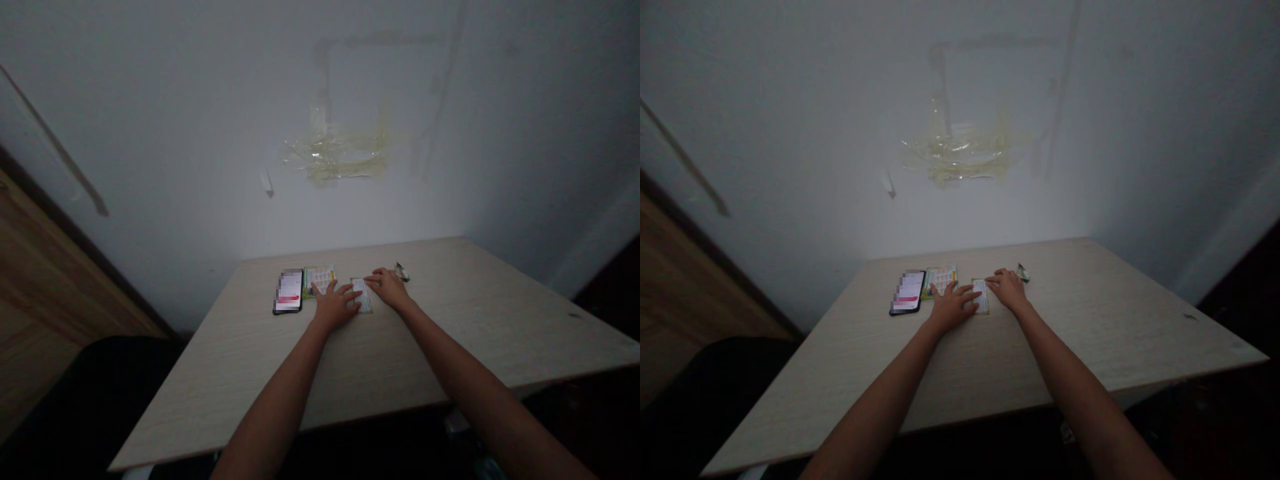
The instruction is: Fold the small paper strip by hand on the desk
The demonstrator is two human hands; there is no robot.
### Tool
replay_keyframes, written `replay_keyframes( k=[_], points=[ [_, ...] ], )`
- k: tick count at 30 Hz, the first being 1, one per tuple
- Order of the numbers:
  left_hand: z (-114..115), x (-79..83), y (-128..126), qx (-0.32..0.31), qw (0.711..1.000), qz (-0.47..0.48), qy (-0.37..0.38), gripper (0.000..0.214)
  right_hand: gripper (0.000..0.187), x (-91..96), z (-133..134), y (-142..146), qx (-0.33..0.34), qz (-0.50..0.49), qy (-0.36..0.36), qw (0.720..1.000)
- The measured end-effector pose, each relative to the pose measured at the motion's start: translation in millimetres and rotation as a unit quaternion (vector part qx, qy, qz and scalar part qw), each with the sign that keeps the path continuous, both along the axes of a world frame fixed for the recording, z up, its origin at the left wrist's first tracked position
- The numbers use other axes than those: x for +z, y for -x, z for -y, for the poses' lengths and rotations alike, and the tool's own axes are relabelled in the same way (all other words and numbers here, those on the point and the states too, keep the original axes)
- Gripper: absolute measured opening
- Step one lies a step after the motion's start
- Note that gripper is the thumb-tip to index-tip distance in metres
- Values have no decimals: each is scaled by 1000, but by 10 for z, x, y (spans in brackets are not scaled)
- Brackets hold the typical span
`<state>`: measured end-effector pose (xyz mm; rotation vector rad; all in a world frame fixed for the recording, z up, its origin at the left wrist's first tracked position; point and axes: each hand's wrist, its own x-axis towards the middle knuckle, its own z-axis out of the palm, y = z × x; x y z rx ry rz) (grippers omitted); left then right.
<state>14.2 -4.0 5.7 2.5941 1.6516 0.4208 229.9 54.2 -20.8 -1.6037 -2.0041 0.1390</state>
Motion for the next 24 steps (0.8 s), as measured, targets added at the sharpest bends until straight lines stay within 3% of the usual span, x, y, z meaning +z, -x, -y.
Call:
replay_keyframes(
  k=[8, 14, 24],
  points=[
    [8, 7, -8, 1, 1000, -2, -3, 39, 32, 48, 30, 54, -13, 35, 24, 999],
    [11, -5, -12, -3, 1000, 1, -14, 39, 34, 33, 54, 61, -23, 47, 0, 999],
    [28, -5, -8, 2, 1000, -1, -21, 38, 25, 8, 39, -19, 26, -1, -22, 999]
  ],
)
